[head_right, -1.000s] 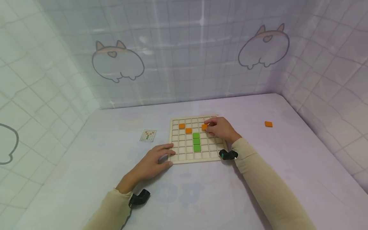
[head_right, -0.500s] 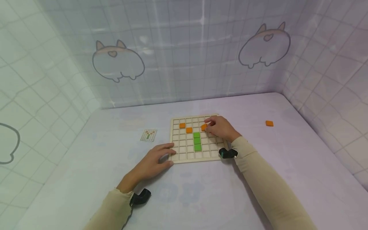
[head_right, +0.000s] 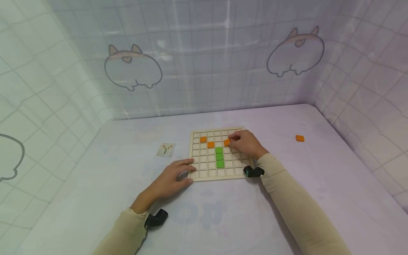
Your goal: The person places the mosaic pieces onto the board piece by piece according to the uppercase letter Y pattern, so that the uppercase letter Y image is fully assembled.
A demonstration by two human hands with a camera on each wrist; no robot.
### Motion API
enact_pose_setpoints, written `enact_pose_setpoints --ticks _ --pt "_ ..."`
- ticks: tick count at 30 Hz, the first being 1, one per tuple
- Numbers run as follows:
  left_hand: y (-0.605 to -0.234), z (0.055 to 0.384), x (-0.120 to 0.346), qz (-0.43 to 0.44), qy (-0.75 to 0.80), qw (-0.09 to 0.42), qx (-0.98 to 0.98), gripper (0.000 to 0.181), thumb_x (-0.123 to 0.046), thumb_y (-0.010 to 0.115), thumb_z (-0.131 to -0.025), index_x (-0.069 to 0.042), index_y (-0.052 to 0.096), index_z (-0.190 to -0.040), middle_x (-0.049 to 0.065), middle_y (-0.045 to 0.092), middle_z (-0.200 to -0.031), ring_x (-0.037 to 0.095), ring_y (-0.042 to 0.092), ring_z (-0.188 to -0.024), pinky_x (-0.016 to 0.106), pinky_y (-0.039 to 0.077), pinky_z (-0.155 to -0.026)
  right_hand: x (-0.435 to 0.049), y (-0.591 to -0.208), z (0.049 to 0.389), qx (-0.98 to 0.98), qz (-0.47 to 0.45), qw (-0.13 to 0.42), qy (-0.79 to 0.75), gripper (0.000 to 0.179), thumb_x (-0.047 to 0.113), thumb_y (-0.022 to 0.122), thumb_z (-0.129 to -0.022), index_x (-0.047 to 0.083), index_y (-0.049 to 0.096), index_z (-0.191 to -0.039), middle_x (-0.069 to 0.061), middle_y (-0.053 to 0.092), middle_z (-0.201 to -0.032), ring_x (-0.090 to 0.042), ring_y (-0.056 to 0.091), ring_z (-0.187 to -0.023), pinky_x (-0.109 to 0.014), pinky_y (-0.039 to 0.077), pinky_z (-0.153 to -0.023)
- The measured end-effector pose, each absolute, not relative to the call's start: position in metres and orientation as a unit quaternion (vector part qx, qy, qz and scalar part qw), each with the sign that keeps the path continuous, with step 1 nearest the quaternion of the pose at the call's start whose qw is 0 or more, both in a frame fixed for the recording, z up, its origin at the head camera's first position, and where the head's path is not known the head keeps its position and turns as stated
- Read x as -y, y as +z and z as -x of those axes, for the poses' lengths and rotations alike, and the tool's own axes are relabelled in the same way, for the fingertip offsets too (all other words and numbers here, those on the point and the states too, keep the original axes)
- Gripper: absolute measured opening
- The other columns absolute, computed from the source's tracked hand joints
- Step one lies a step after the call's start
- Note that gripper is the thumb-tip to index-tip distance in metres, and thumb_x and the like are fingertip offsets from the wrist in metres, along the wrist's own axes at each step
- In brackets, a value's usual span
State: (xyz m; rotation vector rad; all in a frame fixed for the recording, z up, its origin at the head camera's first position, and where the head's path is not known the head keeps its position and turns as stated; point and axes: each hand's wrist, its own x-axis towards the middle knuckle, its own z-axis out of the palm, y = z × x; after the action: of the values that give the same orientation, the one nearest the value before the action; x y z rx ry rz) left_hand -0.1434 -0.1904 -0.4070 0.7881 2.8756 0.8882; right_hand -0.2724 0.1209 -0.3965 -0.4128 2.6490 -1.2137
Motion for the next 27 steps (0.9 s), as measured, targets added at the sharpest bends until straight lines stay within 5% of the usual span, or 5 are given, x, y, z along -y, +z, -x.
enact_pose_setpoints --ticks 13,27 --pt "-0.4074 0.1445 0.19 -0.248 0.291 0.017 -0.924 0.034 -0.023 0.073 -0.093 -0.014 0.068 -0.125 0.004 0.047 -0.151 0.025 0.039 -0.141 0.049 0.033 -0.113 -0.1183 -0.3991 0.274 -0.898 0.151 0.095 -0.402 0.037 0.017 0.062 -0.096 0.004 0.065 -0.13 -0.013 0.066 -0.117 -0.021 0.063 -0.087 -0.036 0.052 -0.08" --pt "-0.4053 0.1419 0.1887 -0.246 0.292 0.018 -0.924 0.035 -0.023 0.073 -0.093 -0.014 0.068 -0.126 0.004 0.046 -0.152 0.025 0.038 -0.142 0.05 0.032 -0.113 -0.1161 -0.3974 0.2747 -0.904 0.176 0.082 -0.382 0.035 0.015 0.061 -0.095 0.002 0.067 -0.127 -0.012 0.067 -0.116 -0.027 0.059 -0.104 -0.043 0.048 -0.091"
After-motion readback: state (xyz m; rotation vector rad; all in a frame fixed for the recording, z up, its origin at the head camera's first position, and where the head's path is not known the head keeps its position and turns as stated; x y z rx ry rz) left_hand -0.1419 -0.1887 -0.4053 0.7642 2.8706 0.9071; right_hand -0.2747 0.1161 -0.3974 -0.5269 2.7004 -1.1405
